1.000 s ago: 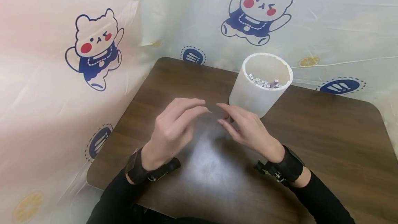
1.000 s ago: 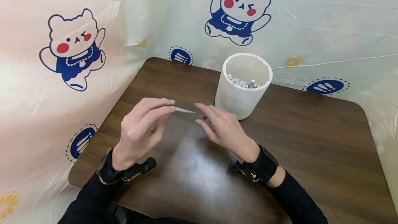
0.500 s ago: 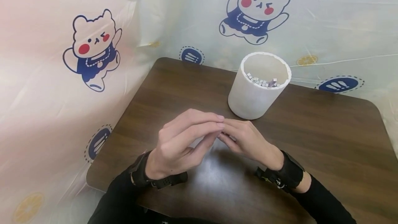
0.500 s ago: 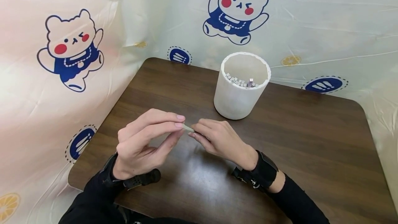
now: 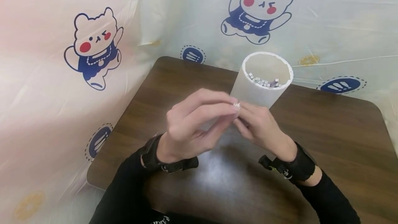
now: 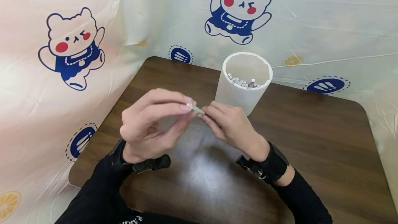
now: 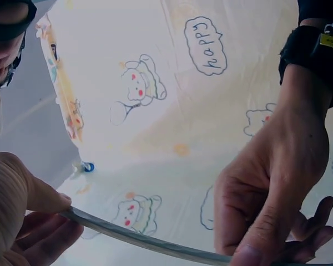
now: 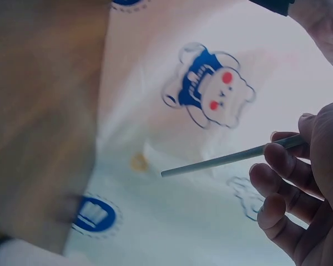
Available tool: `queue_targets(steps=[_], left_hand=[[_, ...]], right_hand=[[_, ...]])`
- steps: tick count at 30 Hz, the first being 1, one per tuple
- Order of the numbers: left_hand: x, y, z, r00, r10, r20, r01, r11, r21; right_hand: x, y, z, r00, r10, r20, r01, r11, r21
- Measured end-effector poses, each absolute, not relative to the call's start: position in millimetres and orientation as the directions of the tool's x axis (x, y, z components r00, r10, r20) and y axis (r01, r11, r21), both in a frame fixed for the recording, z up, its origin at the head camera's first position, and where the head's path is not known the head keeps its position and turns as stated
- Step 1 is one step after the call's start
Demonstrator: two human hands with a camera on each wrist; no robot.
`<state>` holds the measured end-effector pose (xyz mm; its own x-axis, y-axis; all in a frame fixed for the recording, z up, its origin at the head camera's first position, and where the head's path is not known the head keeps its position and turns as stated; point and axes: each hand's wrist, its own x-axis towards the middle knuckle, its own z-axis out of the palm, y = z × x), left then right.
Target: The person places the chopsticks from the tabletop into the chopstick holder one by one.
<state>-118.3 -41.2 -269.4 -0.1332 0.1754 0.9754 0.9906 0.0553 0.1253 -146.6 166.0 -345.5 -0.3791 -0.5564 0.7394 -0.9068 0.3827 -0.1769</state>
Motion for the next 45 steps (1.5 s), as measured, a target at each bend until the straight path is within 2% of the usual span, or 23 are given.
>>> queue_targets(steps=[3, 6, 12, 17, 25, 34, 39, 45], left_hand=[[-128.8, -31.1, -254.1, -0.142, 0.171, 0.975, 0.990, 0.032, 0.139], [-142.1, -19.4, -238.0, -0.151, 0.195, 0.969, 0.988, 0.003, 0.153], [-175.2, 3.2, -213.7, -0.136, 0.330, 0.934, 0.986, -0.043, 0.159], [-195.7, 16.9, -206.2, -0.169, 0.414, 0.895, 0.981, -0.020, 0.194], [-207.7, 25.6, -208.3, -0.259, 0.468, 0.845, 0.960, 0.025, 0.280], [-212.1, 28.7, -216.3, -0.303, 0.469, 0.829, 0.947, 0.055, 0.315], [-212.7, 28.1, -224.1, -0.352, 0.468, 0.810, 0.934, 0.123, 0.335], [-219.3, 30.6, -244.4, -0.371, 0.515, 0.773, 0.929, 0.205, 0.309]], right_hand=[[-155.2, 172.5, -330.0, -0.373, -0.511, 0.775, -0.900, 0.401, -0.168], [-162.4, 181.0, -315.8, -0.407, -0.448, 0.796, -0.871, 0.453, -0.190], [-174.1, 199.6, -294.5, -0.486, -0.335, 0.807, -0.788, 0.567, -0.239], [-183.2, 210.1, -286.6, -0.528, -0.269, 0.806, -0.735, 0.620, -0.274], [-193.2, 217.3, -289.4, -0.553, -0.248, 0.795, -0.693, 0.667, -0.274], [-200.2, 221.4, -298.3, -0.571, -0.256, 0.780, -0.686, 0.671, -0.283], [-200.3, 222.6, -302.6, -0.588, -0.258, 0.767, -0.674, 0.681, -0.287], [-201.7, 223.8, -304.6, -0.597, -0.244, 0.764, -0.657, 0.695, -0.291]])
